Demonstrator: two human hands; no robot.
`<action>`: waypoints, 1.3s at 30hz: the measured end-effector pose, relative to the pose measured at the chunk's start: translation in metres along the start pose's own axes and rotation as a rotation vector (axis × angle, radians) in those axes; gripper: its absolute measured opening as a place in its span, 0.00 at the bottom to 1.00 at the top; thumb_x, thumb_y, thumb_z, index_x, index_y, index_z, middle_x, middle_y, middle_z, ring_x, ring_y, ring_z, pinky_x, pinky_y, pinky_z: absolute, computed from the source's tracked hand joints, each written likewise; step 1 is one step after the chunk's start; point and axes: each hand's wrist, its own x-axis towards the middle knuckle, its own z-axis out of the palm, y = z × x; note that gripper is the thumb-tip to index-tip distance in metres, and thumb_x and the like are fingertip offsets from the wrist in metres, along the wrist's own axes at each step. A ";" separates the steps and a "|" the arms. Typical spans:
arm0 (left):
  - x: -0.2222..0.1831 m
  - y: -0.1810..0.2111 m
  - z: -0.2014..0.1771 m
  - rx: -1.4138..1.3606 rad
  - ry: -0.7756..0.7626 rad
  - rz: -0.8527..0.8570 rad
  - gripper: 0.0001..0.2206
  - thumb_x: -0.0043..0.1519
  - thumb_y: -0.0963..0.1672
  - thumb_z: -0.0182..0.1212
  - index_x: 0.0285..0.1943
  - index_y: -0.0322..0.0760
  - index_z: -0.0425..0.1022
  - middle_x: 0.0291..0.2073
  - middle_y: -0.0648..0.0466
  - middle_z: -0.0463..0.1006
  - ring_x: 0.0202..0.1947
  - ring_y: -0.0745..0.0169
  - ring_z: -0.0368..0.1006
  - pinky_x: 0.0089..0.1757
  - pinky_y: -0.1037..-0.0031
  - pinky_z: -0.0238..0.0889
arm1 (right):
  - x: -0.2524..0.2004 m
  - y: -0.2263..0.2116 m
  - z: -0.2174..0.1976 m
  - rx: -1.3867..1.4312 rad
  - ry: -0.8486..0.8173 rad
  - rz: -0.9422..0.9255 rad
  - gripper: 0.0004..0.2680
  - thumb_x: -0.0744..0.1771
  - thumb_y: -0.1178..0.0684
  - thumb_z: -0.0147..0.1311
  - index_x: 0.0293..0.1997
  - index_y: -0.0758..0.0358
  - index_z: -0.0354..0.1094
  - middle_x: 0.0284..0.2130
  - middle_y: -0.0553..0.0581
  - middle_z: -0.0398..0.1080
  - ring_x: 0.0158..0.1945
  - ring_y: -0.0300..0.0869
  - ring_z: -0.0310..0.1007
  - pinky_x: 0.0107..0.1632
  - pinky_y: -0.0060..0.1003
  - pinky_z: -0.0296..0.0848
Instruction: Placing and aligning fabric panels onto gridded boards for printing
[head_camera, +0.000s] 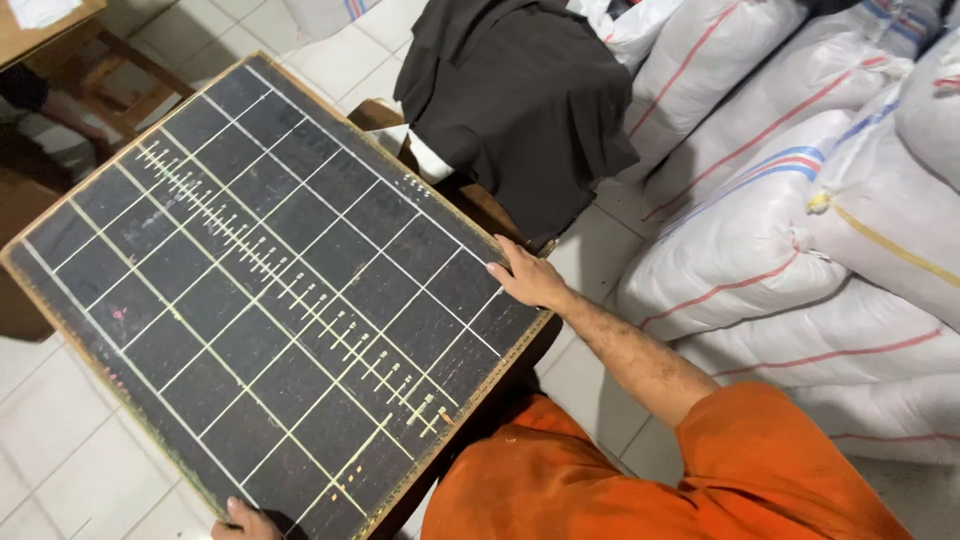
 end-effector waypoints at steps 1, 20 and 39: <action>0.006 -0.008 0.002 0.011 0.011 -0.005 0.22 0.82 0.54 0.64 0.65 0.30 0.72 0.46 0.30 0.78 0.45 0.26 0.76 0.45 0.45 0.67 | 0.001 0.000 -0.001 0.005 -0.012 -0.010 0.26 0.70 0.36 0.44 0.77 0.52 0.46 0.65 0.73 0.63 0.63 0.68 0.67 0.62 0.62 0.66; -0.135 0.408 0.020 0.398 -0.441 0.632 0.35 0.66 0.55 0.56 0.80 0.37 0.58 0.78 0.34 0.49 0.78 0.29 0.39 0.68 0.39 0.29 | 0.061 0.237 -0.005 0.576 0.376 0.321 0.06 0.66 0.53 0.62 0.47 0.47 0.77 0.37 0.52 0.78 0.38 0.37 0.80 0.38 0.31 0.80; -0.178 0.462 0.038 0.265 -0.557 0.654 0.35 0.66 0.60 0.52 0.79 0.44 0.59 0.79 0.41 0.50 0.79 0.40 0.42 0.70 0.46 0.31 | 0.148 0.230 0.030 0.056 0.210 -0.033 0.05 0.68 0.53 0.62 0.46 0.55 0.73 0.36 0.63 0.78 0.46 0.62 0.78 0.50 0.54 0.74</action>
